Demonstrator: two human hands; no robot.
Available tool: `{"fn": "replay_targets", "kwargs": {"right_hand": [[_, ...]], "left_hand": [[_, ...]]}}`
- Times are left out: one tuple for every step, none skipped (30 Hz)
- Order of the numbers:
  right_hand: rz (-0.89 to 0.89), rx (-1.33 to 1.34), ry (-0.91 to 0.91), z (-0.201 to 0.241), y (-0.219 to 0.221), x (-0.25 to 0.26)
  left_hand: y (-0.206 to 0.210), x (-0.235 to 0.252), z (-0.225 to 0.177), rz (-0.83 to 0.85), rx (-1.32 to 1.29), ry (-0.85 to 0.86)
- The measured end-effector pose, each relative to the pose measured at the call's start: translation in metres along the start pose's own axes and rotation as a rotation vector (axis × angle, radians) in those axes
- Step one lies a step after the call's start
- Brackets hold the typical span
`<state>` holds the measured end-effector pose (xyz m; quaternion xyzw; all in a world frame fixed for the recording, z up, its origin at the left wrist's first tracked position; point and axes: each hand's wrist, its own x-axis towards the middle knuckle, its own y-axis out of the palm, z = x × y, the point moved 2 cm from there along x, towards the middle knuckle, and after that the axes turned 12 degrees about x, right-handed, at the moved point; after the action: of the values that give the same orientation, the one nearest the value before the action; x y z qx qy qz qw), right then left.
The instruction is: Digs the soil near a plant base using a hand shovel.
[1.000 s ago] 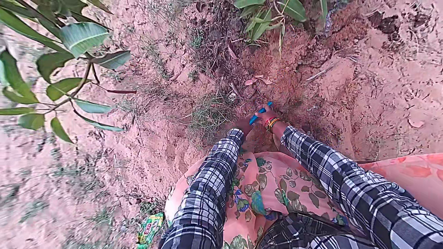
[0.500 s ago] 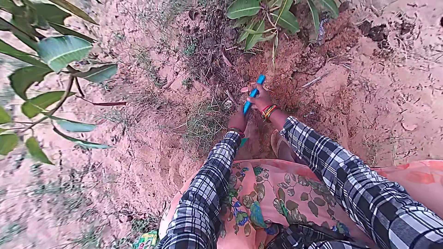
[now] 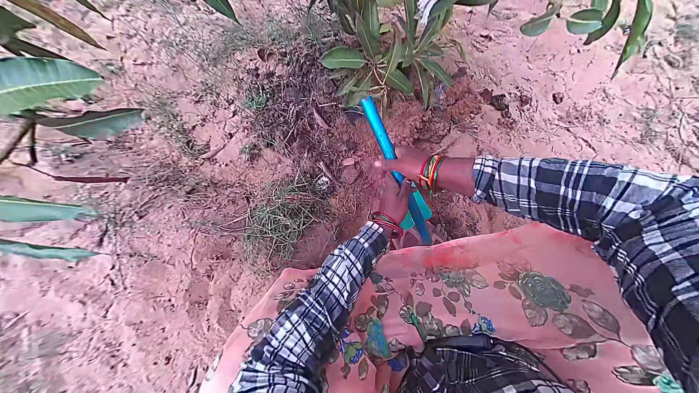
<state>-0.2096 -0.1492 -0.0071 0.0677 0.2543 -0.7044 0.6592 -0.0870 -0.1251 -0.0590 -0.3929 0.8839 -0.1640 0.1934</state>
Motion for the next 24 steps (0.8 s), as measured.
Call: {"fn": "replay_targets", "kwargs": {"right_hand": [[-0.017,-0.021,0.009,-0.010,-0.011,-0.007],[-0.026,-0.037,0.021,-0.021,-0.026,-0.013],[-0.024,-0.033,0.024,-0.032,-0.043,-0.017],[-0.024,0.004,0.021,-0.040,-0.063,-0.021],[-0.035,0.076,0.027,-0.048,-0.084,-0.026],[-0.061,0.157,0.050,-0.058,-0.106,-0.032],[-0.116,0.187,0.083,-0.066,-0.127,-0.040],[-0.190,0.162,0.119,-0.074,-0.148,-0.050],[-0.247,0.095,0.166,-0.083,-0.167,-0.059],[-0.276,0.028,0.223,-0.095,-0.184,-0.067],[-0.296,-0.023,0.286,-0.108,-0.196,-0.075],[-0.297,-0.067,0.372,-0.120,-0.202,-0.082],[-0.288,-0.099,0.467,-0.136,-0.205,-0.088],[-0.265,-0.124,0.563,-0.153,-0.206,-0.093],[-0.231,-0.142,0.647,-0.173,-0.204,-0.097],[-0.197,-0.139,0.703,-0.195,-0.199,-0.100],[-0.172,-0.127,0.735,-0.218,-0.192,-0.104],[-0.157,-0.098,0.750,-0.241,-0.185,-0.105],[-0.146,-0.066,0.753,-0.253,-0.175,-0.103],[-0.146,-0.030,0.747,-0.250,-0.164,-0.101],[-0.164,0.005,0.715,-0.245,-0.156,-0.098],[-0.174,0.032,0.665,-0.240,-0.151,-0.093],[-0.182,0.061,0.594,-0.234,-0.149,-0.087],[-0.185,0.089,0.509,-0.226,-0.149,-0.079]], "left_hand": [[0.000,-0.002,-0.001,0.120,0.048,0.028],[0.002,-0.001,0.000,0.235,0.087,0.075],[0.008,0.003,0.006,0.323,0.127,0.125],[0.015,0.008,0.012,0.430,0.169,0.126],[0.022,0.010,0.017,0.547,0.214,0.081],[0.031,0.007,0.028,0.657,0.257,0.025],[0.043,0.002,0.042,0.764,0.320,-0.004],[0.055,-0.003,0.061,0.827,0.408,0.005],[0.070,-0.009,0.084,0.853,0.508,0.050],[0.084,-0.013,0.107,0.856,0.617,0.082],[0.094,-0.016,0.115,0.869,0.745,0.070],[0.099,-0.016,0.112,0.874,0.817,0.036],[0.100,-0.012,0.104,0.885,0.870,0.013],[0.099,-0.007,0.094,0.905,0.890,0.002],[0.098,0.000,0.086,0.923,0.886,0.010],[0.099,0.007,0.086,0.923,0.858,0.032],[0.099,0.012,0.088,0.931,0.831,0.046],[0.098,0.015,0.088,0.942,0.810,0.046],[0.095,0.017,0.088,0.947,0.797,0.040],[0.093,0.019,0.089,0.938,0.788,0.035],[0.093,0.019,0.092,0.929,0.779,0.024],[0.095,0.019,0.096,0.917,0.766,0.015],[0.097,0.018,0.100,0.918,0.763,0.000],[0.100,0.019,0.103,0.919,0.762,-0.012]]}}
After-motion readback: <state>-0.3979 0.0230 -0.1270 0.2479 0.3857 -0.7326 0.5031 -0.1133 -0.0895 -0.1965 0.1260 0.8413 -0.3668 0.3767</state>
